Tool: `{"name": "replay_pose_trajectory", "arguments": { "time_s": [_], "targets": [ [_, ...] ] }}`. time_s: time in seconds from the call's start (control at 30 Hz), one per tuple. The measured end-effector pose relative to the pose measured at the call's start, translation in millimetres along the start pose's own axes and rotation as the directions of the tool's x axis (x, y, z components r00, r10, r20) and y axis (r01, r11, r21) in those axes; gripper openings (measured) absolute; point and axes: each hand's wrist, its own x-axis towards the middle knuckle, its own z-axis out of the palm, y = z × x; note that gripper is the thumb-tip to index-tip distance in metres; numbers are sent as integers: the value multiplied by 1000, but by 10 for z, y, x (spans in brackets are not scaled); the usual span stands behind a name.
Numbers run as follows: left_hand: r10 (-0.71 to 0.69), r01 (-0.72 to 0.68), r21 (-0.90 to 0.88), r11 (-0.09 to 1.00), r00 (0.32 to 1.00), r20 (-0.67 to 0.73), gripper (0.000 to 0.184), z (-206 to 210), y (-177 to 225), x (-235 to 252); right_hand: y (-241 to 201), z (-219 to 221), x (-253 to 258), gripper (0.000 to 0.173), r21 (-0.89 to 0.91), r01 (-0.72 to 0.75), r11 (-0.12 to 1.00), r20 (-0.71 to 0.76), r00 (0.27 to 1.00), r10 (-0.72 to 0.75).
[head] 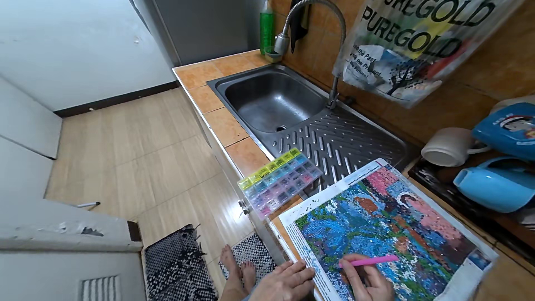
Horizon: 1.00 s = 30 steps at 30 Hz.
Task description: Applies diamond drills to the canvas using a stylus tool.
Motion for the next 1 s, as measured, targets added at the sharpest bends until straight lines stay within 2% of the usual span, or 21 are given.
{"name": "replay_pose_trajectory", "arguments": {
  "time_s": [1.0],
  "targets": [
    [19, -19, 10, 1000, 1000, -23, 31, 13, -42, 4, -16, 21, -6, 15, -53, 65, 996, 54, 997, -62]
  ]
}}
